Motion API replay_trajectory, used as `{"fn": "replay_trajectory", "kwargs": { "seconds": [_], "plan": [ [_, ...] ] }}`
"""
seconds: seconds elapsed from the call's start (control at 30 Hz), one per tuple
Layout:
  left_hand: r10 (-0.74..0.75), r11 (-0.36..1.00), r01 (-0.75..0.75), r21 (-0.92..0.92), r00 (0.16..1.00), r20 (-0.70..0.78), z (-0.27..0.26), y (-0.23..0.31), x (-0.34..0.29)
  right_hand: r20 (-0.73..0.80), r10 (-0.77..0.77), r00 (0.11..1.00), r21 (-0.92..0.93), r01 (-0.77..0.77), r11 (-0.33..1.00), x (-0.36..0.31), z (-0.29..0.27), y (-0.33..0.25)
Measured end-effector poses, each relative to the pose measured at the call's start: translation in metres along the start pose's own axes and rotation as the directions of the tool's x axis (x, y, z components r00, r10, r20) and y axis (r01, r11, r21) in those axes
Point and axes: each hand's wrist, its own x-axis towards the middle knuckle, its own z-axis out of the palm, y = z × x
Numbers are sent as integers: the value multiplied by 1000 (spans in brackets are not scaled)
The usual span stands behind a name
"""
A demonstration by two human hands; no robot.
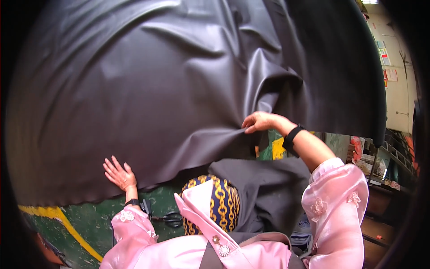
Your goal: Cutting a large black material sheet using a metal guide and scissors, then rolling it up in a factory environment.
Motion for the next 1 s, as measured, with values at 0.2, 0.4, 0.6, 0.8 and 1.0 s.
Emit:
{"fn": "replay_trajectory", "kwargs": {
  "seconds": [0.2,0.4,0.6,0.8,1.0],
  "plan": [
    [20,984,-12,177,999,-42,6,-15,-6,-208,102,973,664,64,745,-27,5,109],
    [100,991,-94,-93,993,61,-16,43,-1,-252,490,835,744,-157,649,-37,50,295],
    [705,591,-498,-634,701,107,-137,292,-33,-257,583,771,849,469,-245,16,109,392],
    [893,446,-666,-598,288,345,-162,420,-50,-276,504,818,493,571,-657,46,94,398],
    [715,636,-636,-438,270,645,-163,434,-44,-609,646,461,469,866,-176,-102,79,412]
  ]
}}
